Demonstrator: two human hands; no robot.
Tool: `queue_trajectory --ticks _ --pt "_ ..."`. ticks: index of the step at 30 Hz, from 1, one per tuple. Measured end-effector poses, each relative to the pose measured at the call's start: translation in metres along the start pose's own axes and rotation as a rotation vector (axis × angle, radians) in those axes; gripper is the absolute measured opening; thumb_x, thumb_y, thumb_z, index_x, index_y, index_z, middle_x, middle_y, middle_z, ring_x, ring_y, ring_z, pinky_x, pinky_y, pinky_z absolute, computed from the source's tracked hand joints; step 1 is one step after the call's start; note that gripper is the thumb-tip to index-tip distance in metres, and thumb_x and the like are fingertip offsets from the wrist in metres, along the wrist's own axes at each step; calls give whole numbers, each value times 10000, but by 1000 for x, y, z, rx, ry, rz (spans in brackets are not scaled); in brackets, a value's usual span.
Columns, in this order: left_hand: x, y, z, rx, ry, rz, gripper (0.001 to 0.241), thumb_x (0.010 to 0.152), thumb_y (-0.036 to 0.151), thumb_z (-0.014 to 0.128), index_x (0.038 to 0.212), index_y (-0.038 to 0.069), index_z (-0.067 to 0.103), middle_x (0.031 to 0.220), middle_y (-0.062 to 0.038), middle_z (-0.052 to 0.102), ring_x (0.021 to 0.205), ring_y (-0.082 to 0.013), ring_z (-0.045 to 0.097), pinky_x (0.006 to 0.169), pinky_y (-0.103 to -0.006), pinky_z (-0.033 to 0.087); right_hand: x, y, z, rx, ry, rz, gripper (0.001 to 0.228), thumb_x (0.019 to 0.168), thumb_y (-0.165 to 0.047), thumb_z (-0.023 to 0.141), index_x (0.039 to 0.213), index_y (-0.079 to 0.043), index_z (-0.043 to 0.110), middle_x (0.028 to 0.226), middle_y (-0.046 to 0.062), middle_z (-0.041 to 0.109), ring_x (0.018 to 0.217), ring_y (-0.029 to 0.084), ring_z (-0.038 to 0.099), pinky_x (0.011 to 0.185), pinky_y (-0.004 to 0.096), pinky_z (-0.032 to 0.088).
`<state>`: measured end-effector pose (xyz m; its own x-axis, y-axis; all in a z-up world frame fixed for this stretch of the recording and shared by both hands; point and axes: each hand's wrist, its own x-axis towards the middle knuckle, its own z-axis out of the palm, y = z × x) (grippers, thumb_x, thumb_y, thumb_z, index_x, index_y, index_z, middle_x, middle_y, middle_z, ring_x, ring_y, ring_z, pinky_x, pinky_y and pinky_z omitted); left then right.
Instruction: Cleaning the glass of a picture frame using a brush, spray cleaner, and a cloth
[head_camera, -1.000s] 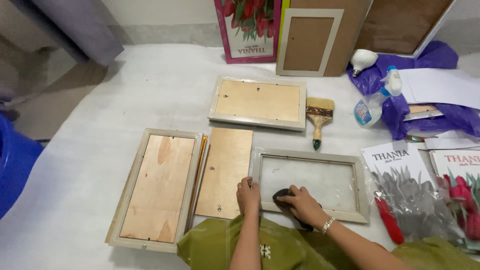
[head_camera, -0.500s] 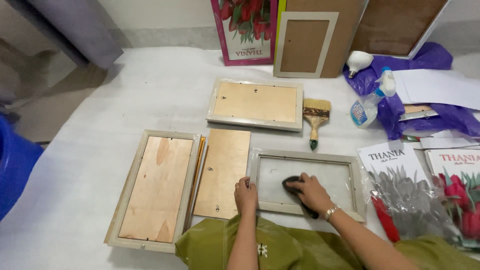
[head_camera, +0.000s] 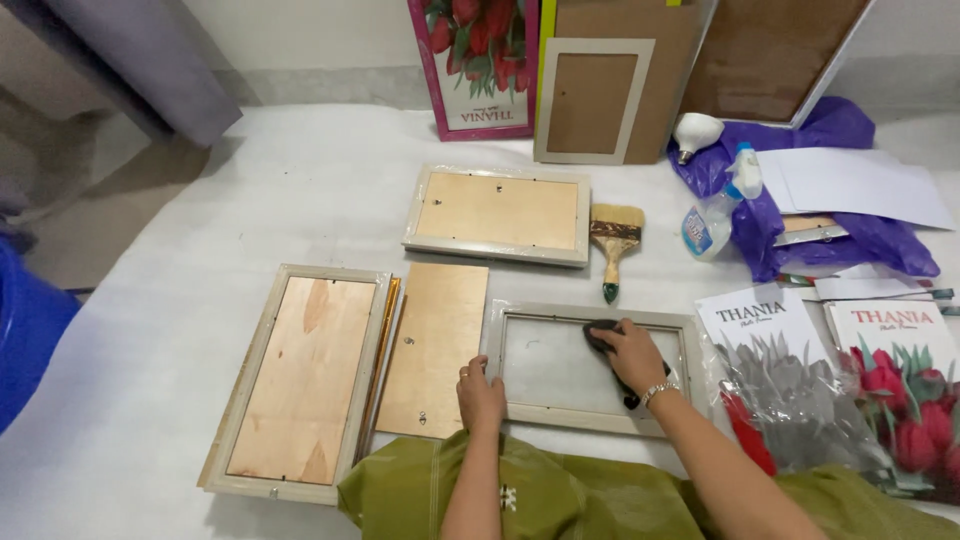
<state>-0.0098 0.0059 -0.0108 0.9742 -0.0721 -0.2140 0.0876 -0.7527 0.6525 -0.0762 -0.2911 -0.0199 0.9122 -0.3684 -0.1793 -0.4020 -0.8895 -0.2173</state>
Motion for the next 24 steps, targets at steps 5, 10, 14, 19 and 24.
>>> queue_trajectory --ticks 5,10,14,19,24 --pt "-4 11 -9 44 -55 -32 479 888 111 610 1351 212 540 1282 -79 576 1170 -332 594 995 -450 526 -94 -19 -33 24 -185 -86 413 913 -157 619 1251 -376 710 1239 6 621 1064 247 668 954 347 599" --pt "-1 12 -8 106 -110 -105 470 944 98 562 1386 246 497 1343 -32 549 1172 -266 572 965 -440 550 -104 -7 -32 -19 -216 -108 345 899 -306 695 1241 -353 710 1133 -37 640 879 132 663 802 250 609" --pt "-1 -14 15 62 56 95 531 806 90 655 1322 179 572 1225 -133 572 1147 -403 618 997 -479 532 -44 15 -22 -38 -8 -53 455 915 -131 569 1237 -421 707 1165 54 635 1083 345 706 901 439 632" --pt "2 -42 36 118 163 205 561 757 73 666 1306 166 594 1175 -154 565 1078 -424 628 954 -491 547 -6 34 -7 -46 102 18 474 905 -190 600 1285 -463 678 1205 26 649 1082 311 719 917 428 623" --pt "0 -39 34 133 201 238 573 732 92 662 1299 151 603 1120 -156 594 1009 -432 662 911 -505 562 -64 25 0 -29 -99 -37 528 892 -165 620 1339 -446 648 1325 67 612 1189 378 669 951 484 611"
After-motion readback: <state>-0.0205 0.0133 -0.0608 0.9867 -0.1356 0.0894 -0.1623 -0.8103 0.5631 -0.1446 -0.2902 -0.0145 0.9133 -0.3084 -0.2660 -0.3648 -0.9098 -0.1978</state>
